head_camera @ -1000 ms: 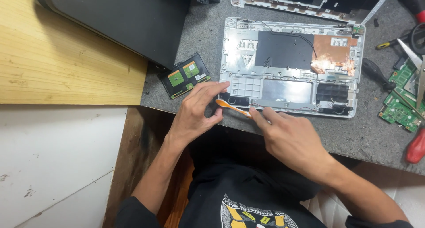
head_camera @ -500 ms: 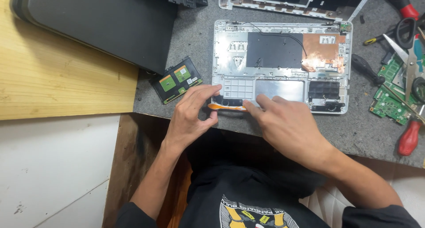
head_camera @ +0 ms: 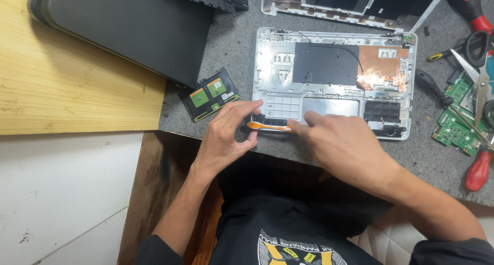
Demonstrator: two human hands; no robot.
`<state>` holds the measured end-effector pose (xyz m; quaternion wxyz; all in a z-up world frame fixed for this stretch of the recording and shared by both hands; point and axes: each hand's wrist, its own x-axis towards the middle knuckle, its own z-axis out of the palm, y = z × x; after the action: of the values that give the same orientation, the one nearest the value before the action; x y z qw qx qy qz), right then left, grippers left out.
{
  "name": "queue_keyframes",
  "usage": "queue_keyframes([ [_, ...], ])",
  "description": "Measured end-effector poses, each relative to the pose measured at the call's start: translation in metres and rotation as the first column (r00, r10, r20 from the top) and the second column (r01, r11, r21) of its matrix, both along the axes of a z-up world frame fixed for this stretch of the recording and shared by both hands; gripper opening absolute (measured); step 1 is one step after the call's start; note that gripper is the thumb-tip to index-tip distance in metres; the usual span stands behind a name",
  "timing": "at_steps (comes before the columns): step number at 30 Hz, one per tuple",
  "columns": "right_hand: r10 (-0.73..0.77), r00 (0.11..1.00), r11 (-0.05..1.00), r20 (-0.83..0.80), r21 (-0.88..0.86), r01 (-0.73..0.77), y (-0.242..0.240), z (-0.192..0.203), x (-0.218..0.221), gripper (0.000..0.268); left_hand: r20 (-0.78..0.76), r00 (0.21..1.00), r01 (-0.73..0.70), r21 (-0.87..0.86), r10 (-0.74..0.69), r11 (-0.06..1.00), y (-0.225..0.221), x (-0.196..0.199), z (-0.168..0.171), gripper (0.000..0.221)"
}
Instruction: Repairing a laptop by unscrewing components, cleaning the motherboard with a brush, and manipulating internal cables.
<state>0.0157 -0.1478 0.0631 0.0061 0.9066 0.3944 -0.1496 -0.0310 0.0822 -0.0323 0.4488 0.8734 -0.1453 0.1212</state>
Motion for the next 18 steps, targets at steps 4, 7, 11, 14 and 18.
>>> queue_keyframes([
  [4, 0.029, 1.0, 0.998, 0.004, 0.057, -0.029, 0.001, -0.018, -0.014, 0.039, -0.02, 1.0, 0.004, 0.009, -0.004, 1.0, 0.0, 0.0, -0.001, 0.071],
  [7, -0.025, 1.0, 0.998, 0.001, 0.062, 0.025, -0.012, -0.02, -0.035, 0.037, -0.039, 0.999, 0.016, -0.013, -0.016, 1.0, 0.0, -0.001, 0.0, 0.072],
  [11, -0.16, 0.981, 0.982, 0.105, 0.115, 0.148, -0.011, -0.075, -0.066, 0.059, 0.014, 0.996, 0.091, 0.071, -0.092, 0.993, 0.005, 0.0, 0.002, 0.068],
  [14, -0.279, 0.931, 0.947, 0.236, 0.232, 0.225, 0.001, -0.083, -0.085, 0.045, 0.012, 0.995, 0.102, 0.067, -0.103, 0.993, 0.006, 0.0, 0.003, 0.065],
  [18, -0.352, 0.906, 0.92, 0.234, 0.264, 0.289, 0.01, -0.089, -0.091, 0.045, -0.066, 0.994, 0.085, 0.056, -0.082, 0.995, 0.01, -0.002, -0.002, 0.078],
])
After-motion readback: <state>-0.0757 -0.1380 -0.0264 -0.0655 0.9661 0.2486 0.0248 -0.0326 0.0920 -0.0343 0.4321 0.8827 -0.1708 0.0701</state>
